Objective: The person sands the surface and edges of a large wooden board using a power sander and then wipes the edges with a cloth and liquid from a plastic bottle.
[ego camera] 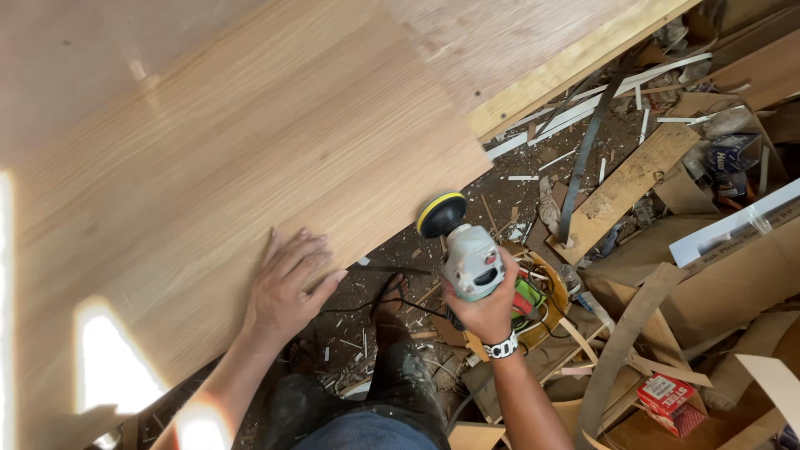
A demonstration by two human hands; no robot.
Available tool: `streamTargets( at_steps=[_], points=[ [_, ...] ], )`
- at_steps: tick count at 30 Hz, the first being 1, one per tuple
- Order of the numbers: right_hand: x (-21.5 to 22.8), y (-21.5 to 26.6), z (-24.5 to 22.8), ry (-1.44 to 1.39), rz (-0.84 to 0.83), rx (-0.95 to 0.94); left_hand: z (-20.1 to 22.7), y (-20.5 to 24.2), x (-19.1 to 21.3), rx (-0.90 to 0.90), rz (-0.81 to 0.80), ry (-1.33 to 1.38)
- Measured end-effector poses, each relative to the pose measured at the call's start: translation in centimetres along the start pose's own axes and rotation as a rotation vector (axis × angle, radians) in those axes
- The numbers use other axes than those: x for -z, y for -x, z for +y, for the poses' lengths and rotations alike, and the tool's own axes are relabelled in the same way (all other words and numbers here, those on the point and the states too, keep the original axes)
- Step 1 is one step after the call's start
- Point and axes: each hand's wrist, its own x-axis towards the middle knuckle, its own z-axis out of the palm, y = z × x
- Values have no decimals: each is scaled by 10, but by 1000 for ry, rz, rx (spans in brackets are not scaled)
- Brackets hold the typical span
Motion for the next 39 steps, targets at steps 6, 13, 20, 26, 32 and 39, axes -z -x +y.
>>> streamTargets(
  at_steps=[6, 13, 20, 26, 32, 39],
  points=[
    [32, -63, 32, -58, 45, 78, 19, -38, -55, -12, -223, -134],
    [64, -77, 60, 41, 97, -80, 63, -101, -99, 49, -360, -65],
    [62, -7, -13, 169, 52, -107, 27, -22, -37, 22, -230, -66],
    [19, 78, -95, 212, -95, -138, -41, 99, 92, 164, -305, -70],
    [-38, 156, -163, 181, -314, -118, -140, 249, 141, 359, -148, -82],
    [-80, 214, -186, 203, -540, -219, -169, 298, 152, 599, -472, -120]
  ],
)
